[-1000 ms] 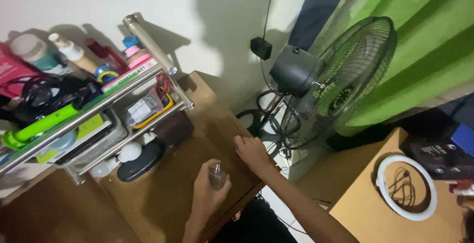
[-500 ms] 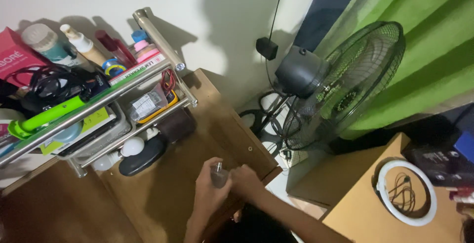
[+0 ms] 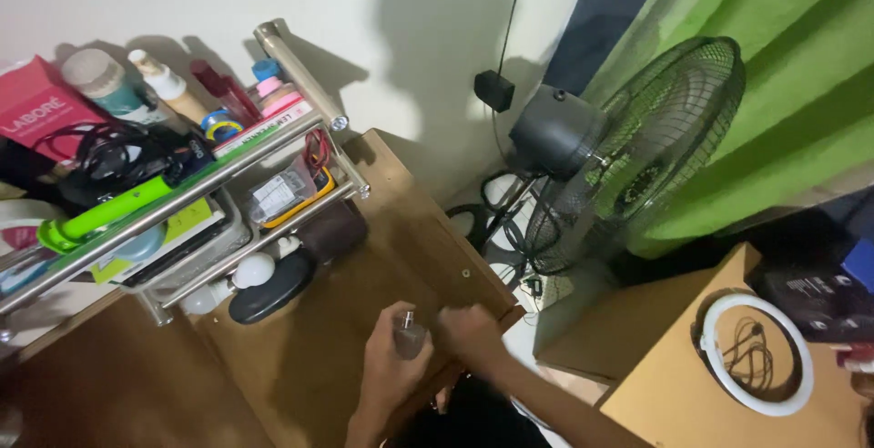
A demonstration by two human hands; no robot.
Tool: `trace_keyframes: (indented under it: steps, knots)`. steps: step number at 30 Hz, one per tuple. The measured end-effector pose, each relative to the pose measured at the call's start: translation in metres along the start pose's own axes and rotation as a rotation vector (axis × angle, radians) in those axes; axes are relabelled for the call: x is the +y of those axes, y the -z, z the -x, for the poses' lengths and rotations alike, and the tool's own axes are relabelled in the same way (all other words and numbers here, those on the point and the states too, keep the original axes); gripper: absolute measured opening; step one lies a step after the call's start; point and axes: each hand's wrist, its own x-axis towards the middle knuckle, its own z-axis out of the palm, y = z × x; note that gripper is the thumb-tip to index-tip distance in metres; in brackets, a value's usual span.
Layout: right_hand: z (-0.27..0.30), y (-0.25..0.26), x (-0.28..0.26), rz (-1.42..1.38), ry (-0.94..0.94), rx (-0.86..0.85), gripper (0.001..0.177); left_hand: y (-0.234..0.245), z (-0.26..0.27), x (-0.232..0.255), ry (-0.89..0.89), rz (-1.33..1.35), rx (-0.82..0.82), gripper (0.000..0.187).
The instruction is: Cleaning a wooden desk surface using a spray bottle and a cloth.
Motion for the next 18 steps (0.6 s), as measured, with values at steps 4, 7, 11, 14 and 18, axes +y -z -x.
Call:
trace_keyframes:
  steps: [4, 7, 11, 14, 18]
  knots:
    - [-0.007, 0.011, -0.020, -0.174, 0.257, 0.084, 0.011, 0.014, 0.001, -0.004, -0.047, -0.069, 0.049, 0.051]
    - [-0.014, 0.017, 0.016, -0.117, 0.307, 0.049, 0.010, 0.019, -0.004, 0.003, 0.180, -0.038, 0.002, 0.049]
    - [-0.028, 0.042, 0.056, 0.064, -0.066, -0.114, 0.016, 0.020, -0.008, -0.002, 0.104, 0.010, 0.039, 0.045]
    - [-0.026, 0.049, 0.056, 0.064, -0.114, -0.007, 0.021, 0.020, -0.009, 0.006, 0.108, 0.033, 0.010, 0.045]
    - [-0.014, 0.024, 0.026, -0.002, -0.038, 0.034, 0.021, 0.018, -0.009, -0.006, 0.111, -0.018, -0.015, 0.047]
